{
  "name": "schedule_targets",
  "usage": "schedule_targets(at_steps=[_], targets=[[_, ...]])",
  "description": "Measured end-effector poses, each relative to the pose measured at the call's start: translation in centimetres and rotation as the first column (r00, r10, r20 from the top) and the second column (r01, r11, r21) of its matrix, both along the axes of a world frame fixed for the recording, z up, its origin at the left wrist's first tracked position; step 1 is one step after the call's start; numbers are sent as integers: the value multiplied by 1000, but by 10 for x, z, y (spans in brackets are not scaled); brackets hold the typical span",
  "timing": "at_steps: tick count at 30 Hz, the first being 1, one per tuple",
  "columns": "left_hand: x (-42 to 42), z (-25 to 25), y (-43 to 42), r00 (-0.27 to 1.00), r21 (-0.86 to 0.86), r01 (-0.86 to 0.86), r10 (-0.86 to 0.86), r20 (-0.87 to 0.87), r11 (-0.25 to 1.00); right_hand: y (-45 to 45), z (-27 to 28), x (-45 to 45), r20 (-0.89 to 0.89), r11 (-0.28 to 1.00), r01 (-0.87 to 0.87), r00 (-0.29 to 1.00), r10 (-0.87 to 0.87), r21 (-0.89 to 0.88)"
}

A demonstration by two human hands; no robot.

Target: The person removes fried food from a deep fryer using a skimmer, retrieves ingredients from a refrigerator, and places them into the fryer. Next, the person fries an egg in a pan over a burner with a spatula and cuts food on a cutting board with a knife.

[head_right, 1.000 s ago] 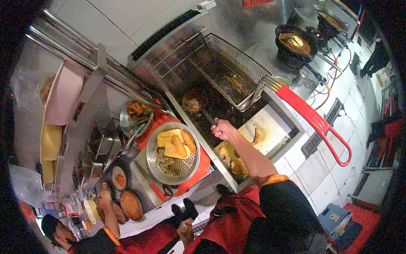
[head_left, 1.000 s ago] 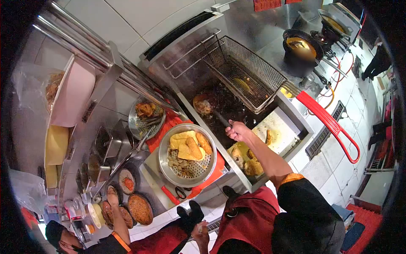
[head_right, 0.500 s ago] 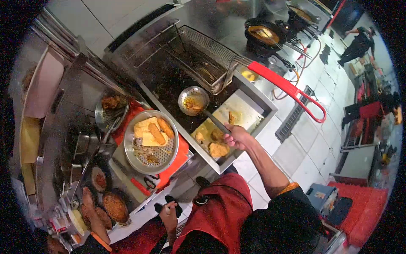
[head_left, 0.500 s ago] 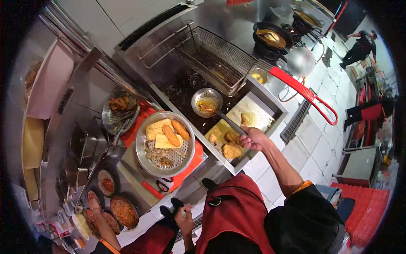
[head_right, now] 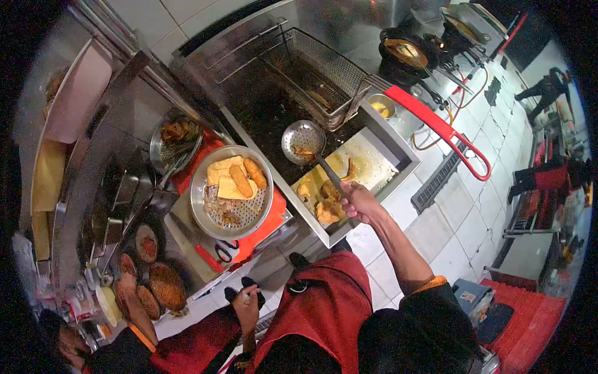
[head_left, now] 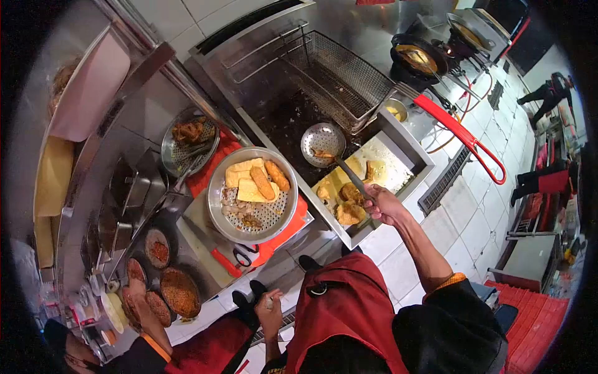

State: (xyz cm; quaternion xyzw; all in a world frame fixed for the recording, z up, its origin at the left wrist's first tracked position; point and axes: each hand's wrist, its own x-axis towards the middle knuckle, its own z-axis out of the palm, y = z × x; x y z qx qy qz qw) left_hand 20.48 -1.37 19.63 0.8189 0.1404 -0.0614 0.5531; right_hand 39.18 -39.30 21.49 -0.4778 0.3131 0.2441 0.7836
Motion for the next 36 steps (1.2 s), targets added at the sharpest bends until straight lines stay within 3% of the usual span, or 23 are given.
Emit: schedule_targets(at_steps=[2, 5, 8, 9, 10, 12, 17, 20, 24, 27, 30, 33, 36], targets=[[-4, -4, -2, 1000, 61, 19, -20, 18, 998, 6, -1, 1, 39, 984, -49, 998, 56, -169], [-6, -7, -10, 1000, 63, -8, 7, 13, 998, 6, -2, -1, -18, 998, 53, 998, -53, 30], [-11, -17, -8, 990, 118, 42, -57, 127, 992, -6, 3, -22, -22, 986, 49, 999, -46, 159], [-11, -14, -12, 995, 48, -32, 28, 96, 998, -8, 8, -29, -43, 979, 56, 998, -48, 196], [-13, -19, -7, 997, 90, 2, -9, 72, 996, -11, 16, -39, -102, 974, 94, 992, -75, 206], [-18, -24, -6, 999, 19, -38, 38, -5, 999, -20, 9, -60, -211, 942, 191, 968, -135, 277], [-7, -15, -6, 999, -16, 14, -15, -43, 1000, -19, 36, -83, -225, 885, 258, 958, -180, 389], [-5, -15, 2, 998, 1, 54, -54, -24, 999, -9, 55, -95, -216, 926, 249, 958, -192, 284], [-11, -11, 21, 998, -9, 30, -30, -47, 1000, 10, 109, -116, -114, 984, 81, 991, -64, 158], [-19, -17, 38, 998, 42, 53, -54, 29, 998, 51, 151, -118, -127, 998, 33, 992, -26, 49], [-31, -32, 51, 998, -78, -32, 28, -49, 996, 94, 136, -107, -105, 980, -66, 991, 86, 185], [-44, -48, 68, 996, -112, -90, 92, 12, 990, 145, 127, -74, -105, 952, -166, 975, 198, 256], [-45, -10, 78, 990, 27, -128, 126, 57, 991, 190, 131, -25, -30, 919, -238, 965, 260, 315]])
